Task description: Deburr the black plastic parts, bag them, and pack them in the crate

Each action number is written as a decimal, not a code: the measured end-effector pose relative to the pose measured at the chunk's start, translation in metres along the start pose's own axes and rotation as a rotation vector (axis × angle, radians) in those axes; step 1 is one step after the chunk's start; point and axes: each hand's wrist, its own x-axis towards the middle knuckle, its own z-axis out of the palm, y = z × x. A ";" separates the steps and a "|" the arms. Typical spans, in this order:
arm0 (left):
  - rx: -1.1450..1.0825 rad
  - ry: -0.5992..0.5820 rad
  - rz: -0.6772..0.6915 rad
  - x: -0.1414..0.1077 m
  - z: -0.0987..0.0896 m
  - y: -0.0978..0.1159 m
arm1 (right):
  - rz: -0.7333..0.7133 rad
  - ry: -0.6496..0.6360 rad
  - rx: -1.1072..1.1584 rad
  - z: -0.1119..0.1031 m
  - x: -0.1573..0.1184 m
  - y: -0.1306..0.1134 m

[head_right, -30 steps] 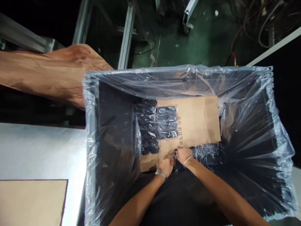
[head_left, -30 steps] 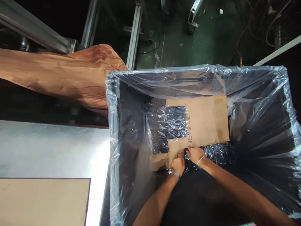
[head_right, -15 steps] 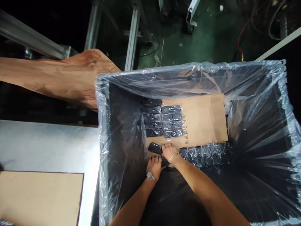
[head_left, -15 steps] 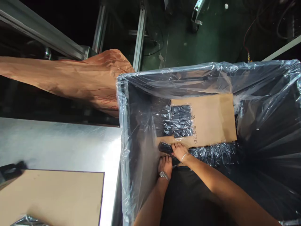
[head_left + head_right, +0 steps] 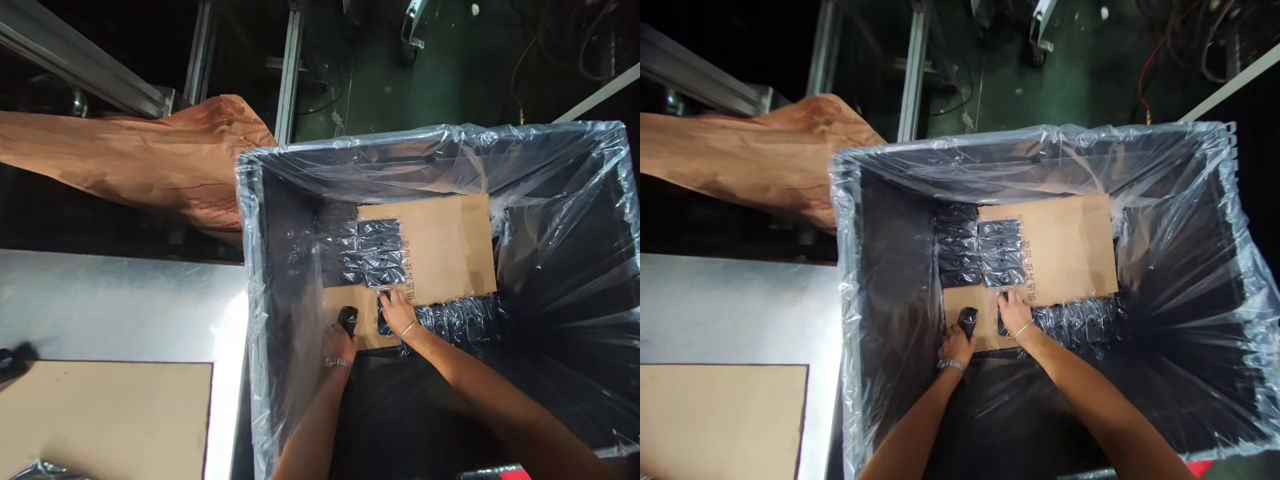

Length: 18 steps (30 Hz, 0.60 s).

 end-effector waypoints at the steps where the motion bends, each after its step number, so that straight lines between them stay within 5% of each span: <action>1: -0.015 -0.010 -0.001 -0.001 0.000 0.004 | -0.050 0.024 -0.014 0.000 0.002 -0.001; 8: -0.104 -0.197 0.164 -0.014 0.012 0.032 | -0.309 0.007 -0.078 0.021 -0.014 0.002; 13: -0.151 -0.306 0.245 -0.018 0.020 0.049 | -0.302 0.029 -0.095 0.022 -0.024 0.018; 18: -0.182 -0.361 0.266 -0.017 0.016 0.047 | -0.202 0.122 -0.058 -0.002 -0.013 0.026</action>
